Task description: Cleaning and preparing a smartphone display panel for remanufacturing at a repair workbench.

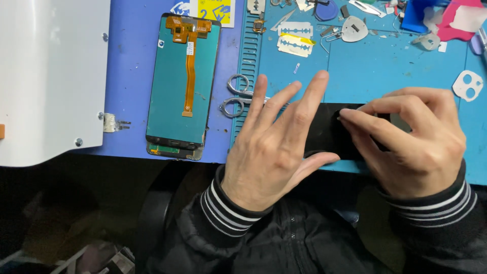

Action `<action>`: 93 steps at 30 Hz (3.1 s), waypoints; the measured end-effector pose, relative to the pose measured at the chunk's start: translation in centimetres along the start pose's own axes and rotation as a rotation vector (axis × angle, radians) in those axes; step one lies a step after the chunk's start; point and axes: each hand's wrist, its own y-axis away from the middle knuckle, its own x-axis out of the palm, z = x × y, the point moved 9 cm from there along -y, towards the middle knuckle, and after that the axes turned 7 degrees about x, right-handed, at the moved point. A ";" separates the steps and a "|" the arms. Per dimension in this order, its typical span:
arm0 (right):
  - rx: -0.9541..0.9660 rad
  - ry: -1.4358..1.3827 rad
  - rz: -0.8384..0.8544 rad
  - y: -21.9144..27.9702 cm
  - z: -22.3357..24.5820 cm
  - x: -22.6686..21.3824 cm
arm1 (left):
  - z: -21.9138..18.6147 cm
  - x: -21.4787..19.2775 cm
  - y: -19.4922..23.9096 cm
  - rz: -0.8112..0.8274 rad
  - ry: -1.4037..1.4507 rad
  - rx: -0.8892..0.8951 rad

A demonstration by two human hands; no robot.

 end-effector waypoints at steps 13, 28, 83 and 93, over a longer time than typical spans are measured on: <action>0.093 0.018 0.153 0.9 0.7 0.9 | 0.7 0.3 -0.4 0.060 0.084 -0.027; 0.109 -0.039 0.139 -0.3 0.8 1.2 | 1.0 0.5 -0.8 0.096 0.152 -0.054; 0.158 0.140 0.134 -0.2 1.7 1.7 | 1.0 1.1 0.2 0.027 0.177 -0.089; 0.144 0.144 0.142 -0.2 1.6 1.4 | 1.1 0.8 0.2 0.025 0.170 -0.112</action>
